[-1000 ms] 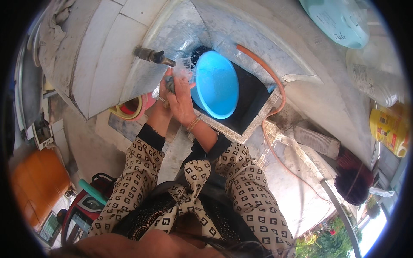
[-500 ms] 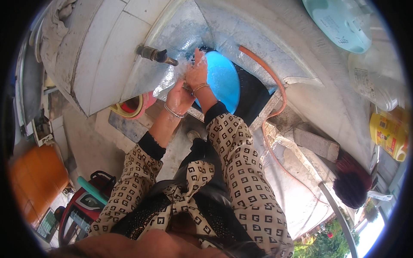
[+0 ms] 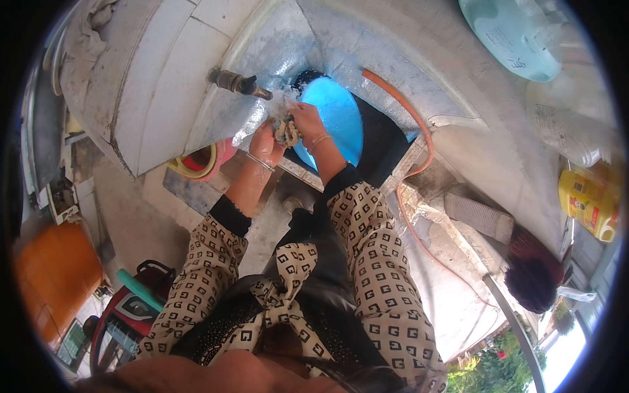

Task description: The person washes a cloth under running water in a blue basin, then carries the basin to a room and places it on the floor. They then handle a yellow bottle and a metal bowl on a table.

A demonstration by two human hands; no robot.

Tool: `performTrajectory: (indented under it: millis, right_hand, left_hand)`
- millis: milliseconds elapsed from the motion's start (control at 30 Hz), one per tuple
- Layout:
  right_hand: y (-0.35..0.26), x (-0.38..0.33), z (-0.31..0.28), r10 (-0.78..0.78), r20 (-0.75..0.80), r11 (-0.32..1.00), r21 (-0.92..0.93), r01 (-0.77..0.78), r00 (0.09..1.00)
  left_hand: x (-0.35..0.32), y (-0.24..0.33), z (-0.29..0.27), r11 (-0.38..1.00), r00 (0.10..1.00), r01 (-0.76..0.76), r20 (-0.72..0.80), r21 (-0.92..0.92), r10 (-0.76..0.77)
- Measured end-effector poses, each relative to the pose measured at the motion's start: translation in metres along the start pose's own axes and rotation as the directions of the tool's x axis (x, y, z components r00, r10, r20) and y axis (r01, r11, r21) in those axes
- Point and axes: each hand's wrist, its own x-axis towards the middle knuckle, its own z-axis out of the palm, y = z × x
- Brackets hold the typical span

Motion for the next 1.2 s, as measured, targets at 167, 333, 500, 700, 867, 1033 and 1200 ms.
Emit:
performTrajectory:
  millis: [167, 333, 500, 700, 867, 1033, 1200]
  right_hand:
    - [-0.012, -0.033, -0.006, -0.056, -0.009, 0.973, 0.224, 0.057, 0.998]
    - [-0.042, -0.047, -0.005, -0.149, 0.097, 0.914, 0.394, 0.100, 0.984]
    - [-0.058, -0.061, -0.014, -0.276, -0.160, 0.941, 0.158, 0.300, 0.948]
    - [-0.052, -0.057, -0.025, -0.488, 0.227, 0.624, -0.585, 0.518, 0.843]
    - [-0.068, -0.058, -0.016, -0.658, 0.294, 0.393, -0.651, 0.650, 0.693]
    - [-0.106, -0.082, 0.014, -0.275, 0.112, 0.947, -0.141, 0.289, 0.955]
    - [-0.065, -0.038, 0.011, -0.302, 0.045, 0.933, -0.190, 0.305, 0.952]
  left_hand:
    - [0.017, 0.003, -0.018, 0.993, 0.973, 0.090, 0.220, -0.072, -0.072]
    - [0.014, 0.003, -0.015, 0.886, 0.919, 0.339, 0.314, -0.317, -0.239]
    - [0.013, 0.007, -0.015, 0.763, 0.838, 0.437, 0.523, -0.476, -0.153]
    - [0.024, 0.002, -0.014, 0.756, 0.782, 0.406, 0.624, -0.514, 0.005]
    - [0.016, 0.012, -0.006, 0.681, 0.897, 0.417, 0.395, -0.602, -0.201]
    - [-0.008, 0.011, -0.029, 0.756, 0.900, 0.435, 0.205, -0.489, -0.385]
    - [-0.028, 0.028, 0.022, 0.909, 0.857, 0.363, -0.309, -0.206, -0.413]
